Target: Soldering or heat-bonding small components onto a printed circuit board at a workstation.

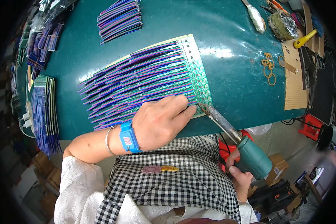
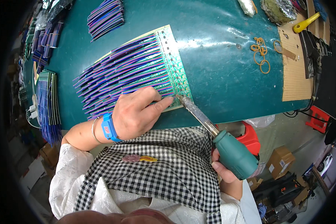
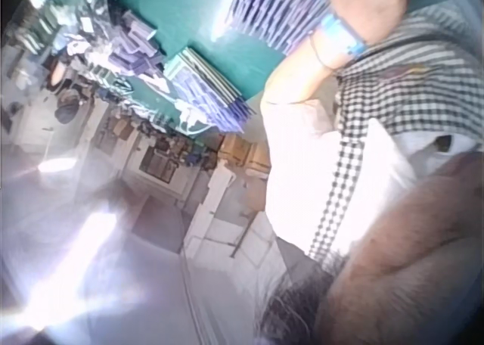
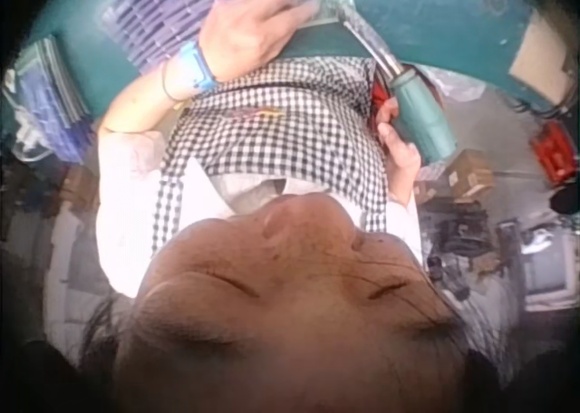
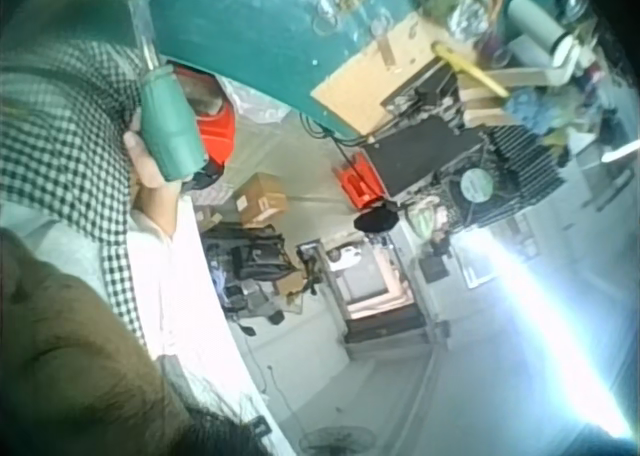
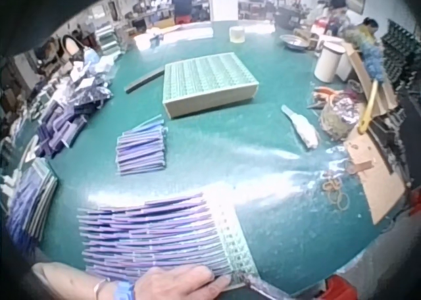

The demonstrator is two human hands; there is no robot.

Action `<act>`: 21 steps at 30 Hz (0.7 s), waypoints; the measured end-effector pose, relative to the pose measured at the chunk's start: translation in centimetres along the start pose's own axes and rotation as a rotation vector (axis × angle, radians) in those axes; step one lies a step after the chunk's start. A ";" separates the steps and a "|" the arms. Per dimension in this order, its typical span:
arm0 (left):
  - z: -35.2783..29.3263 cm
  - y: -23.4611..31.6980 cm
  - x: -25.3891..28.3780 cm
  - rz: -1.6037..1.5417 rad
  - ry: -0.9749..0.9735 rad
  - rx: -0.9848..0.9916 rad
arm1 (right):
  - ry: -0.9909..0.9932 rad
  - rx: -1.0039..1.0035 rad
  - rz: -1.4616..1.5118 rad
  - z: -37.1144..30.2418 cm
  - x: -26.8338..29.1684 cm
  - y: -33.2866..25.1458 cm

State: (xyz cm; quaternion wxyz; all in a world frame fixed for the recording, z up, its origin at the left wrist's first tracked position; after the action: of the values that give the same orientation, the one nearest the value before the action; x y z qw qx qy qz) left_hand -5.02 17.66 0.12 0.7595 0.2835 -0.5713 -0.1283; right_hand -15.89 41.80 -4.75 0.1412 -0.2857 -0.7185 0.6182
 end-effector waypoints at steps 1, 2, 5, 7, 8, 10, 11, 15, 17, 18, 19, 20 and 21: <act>0.0 0.0 0.0 0.001 -0.004 0.001 | -0.022 0.017 -0.007 0.2 0.0 -0.1; 0.0 0.0 0.0 0.002 -0.007 0.001 | -0.043 0.035 -0.014 0.4 0.0 -0.1; 0.1 0.0 0.0 0.000 -0.008 -0.005 | 0.051 0.038 0.013 -0.4 1.1 0.1; 0.0 0.0 0.0 0.003 -0.007 -0.001 | 0.138 0.005 0.100 -0.2 1.0 -0.3; 0.1 0.0 0.1 0.004 -0.008 0.003 | 0.170 -0.022 0.166 -0.2 0.8 -0.7; 0.0 0.0 0.2 0.006 -0.003 0.008 | 0.206 -0.060 0.211 -0.1 0.4 -1.1; 0.0 0.0 0.2 0.007 0.003 0.008 | 0.208 -0.071 0.190 -0.1 0.4 -1.1; 0.1 0.1 -0.1 0.008 -0.004 -0.002 | 0.189 -0.048 0.106 -0.4 0.6 -0.4; 0.0 -0.1 -0.1 -0.001 0.001 -0.004 | 0.105 0.019 0.066 -0.1 0.5 -0.2; 0.0 -0.1 -0.1 -0.005 0.003 -0.006 | 0.064 0.053 0.046 0.1 0.4 -0.3; 0.0 -0.1 -0.1 -0.004 -0.002 -0.008 | 0.064 0.064 0.039 0.1 0.5 -0.2; 0.1 -0.1 -0.1 -0.003 -0.007 -0.010 | 0.064 0.076 0.031 0.0 0.5 -0.2; 0.1 -0.1 -0.1 -0.003 -0.009 -0.009 | 0.065 0.066 0.050 0.1 0.5 -0.3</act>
State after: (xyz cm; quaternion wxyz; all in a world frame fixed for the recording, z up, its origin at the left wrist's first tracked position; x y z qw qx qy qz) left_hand -5.12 17.65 0.03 0.7580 0.2801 -0.5738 -0.1335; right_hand -16.43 42.00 -4.55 0.1582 -0.3187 -0.6853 0.6354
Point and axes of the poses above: each hand's wrist, its own z-axis towards the middle knuckle, its own x-axis out of the back of the hand, y = z × x, the point moved 8 cm from there along z, towards the middle knuckle, and after that the axes turned 9 degrees about x, right-handed, at the moved point
